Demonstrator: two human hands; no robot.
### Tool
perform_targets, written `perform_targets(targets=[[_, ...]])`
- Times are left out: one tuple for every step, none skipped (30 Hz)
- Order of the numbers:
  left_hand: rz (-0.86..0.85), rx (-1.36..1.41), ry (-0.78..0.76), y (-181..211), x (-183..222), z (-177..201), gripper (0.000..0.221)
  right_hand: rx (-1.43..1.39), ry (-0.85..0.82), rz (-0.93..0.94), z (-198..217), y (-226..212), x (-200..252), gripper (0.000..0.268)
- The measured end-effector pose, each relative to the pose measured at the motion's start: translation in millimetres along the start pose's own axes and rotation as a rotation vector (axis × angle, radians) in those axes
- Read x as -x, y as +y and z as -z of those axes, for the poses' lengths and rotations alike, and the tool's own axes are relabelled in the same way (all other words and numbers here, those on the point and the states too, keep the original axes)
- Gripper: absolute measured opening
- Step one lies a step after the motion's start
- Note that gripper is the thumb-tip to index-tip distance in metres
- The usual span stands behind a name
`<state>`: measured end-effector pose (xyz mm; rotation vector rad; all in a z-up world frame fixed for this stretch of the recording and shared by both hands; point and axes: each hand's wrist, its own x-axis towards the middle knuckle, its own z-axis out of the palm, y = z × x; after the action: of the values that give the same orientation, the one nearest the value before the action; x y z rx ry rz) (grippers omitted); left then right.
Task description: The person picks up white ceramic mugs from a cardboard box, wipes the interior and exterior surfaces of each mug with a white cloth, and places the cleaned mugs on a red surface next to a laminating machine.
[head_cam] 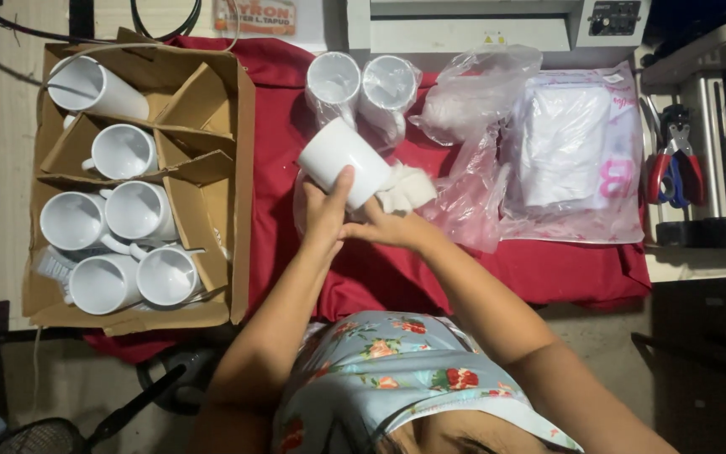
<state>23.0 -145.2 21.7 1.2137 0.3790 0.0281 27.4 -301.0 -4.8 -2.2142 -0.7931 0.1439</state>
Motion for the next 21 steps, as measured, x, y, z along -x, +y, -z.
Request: perform_targets(targets=[[0.011, -0.051, -0.028, 0, 1, -1, 0.064, 0.003, 0.054, 0.085, -6, 11, -2, 0.088], [0.01, -0.051, -0.026, 2, 2, -3, 0.064, 0.002, 0.053, 0.087, -1, 5, -6, 0.088], [0.035, -0.054, -0.038, 5, 3, -4, 0.066, -0.172, 0.012, 0.057, 4, -1, -12, 0.09], [0.061, -0.058, -0.051, 7, 3, -5, 0.067, -0.345, -0.029, 0.026, 9, -7, -17, 0.091], [0.06, -0.056, -0.052, 4, 1, -3, 0.067, -0.343, -0.029, 0.026, 12, -8, -18, 0.091], [0.039, -0.021, -0.081, 0, -2, -1, 0.067, -0.461, -0.1, -0.089, 15, -8, -19, 0.088], [0.02, 0.013, -0.109, -4, -4, 1, 0.067, -0.58, -0.171, -0.206, 17, -9, -20, 0.084], [0.02, 0.014, -0.11, -1, -5, 1, 0.067, -0.579, -0.171, -0.206, 24, -20, -20, 0.084], [0.016, 0.053, -0.103, 1, -5, 2, 0.066, -0.37, -0.236, -0.272, 30, -32, -19, 0.075], [0.013, 0.092, -0.095, 3, -6, 2, 0.065, -0.16, -0.299, -0.335, 37, -43, -19, 0.068], [0.012, 0.092, -0.098, 10, -6, 1, 0.065, -0.159, -0.297, -0.336, 45, -54, -18, 0.068], [0.012, 0.108, -0.093, 17, -7, 0, 0.064, 0.092, -0.276, -0.27, 53, -65, -17, 0.063], [0.015, 0.123, -0.084, 23, -6, 0, 0.064, 0.339, -0.256, -0.201, 60, -76, -15, 0.058], [0.017, 0.123, -0.084, 25, -5, -2, 0.064, 0.339, -0.257, -0.203, 53, -69, -15, 0.058], [-0.027, 0.09, -0.108, 27, -3, -2, 0.063, 0.397, -0.108, -0.057, 45, -62, -13, 0.049], [-0.07, 0.057, -0.132, 29, 0, -2, 0.062, 0.453, 0.041, 0.09, 37, -55, -11, 0.041], [-0.073, 0.058, -0.134, 26, -2, -5, 0.062, 0.455, 0.043, 0.091, 25, -43, -11, 0.041], [-0.099, -0.015, -0.129, 23, -4, -8, 0.065, 0.396, 0.171, 0.12, 13, -31, -12, 0.034], [-0.122, -0.088, -0.122, 19, -3, -10, 0.067, 0.333, 0.296, 0.149, 0, -20, -11, 0.03], [-0.123, -0.087, -0.12, 17, -4, -10, 0.067, 0.333, 0.296, 0.15, -2, -16, -10, 0.03], [-0.096, -0.225, -0.073, 16, -4, -10, 0.074, 0.313, 0.306, 0.151, -6, -12, -10, 0.029]])
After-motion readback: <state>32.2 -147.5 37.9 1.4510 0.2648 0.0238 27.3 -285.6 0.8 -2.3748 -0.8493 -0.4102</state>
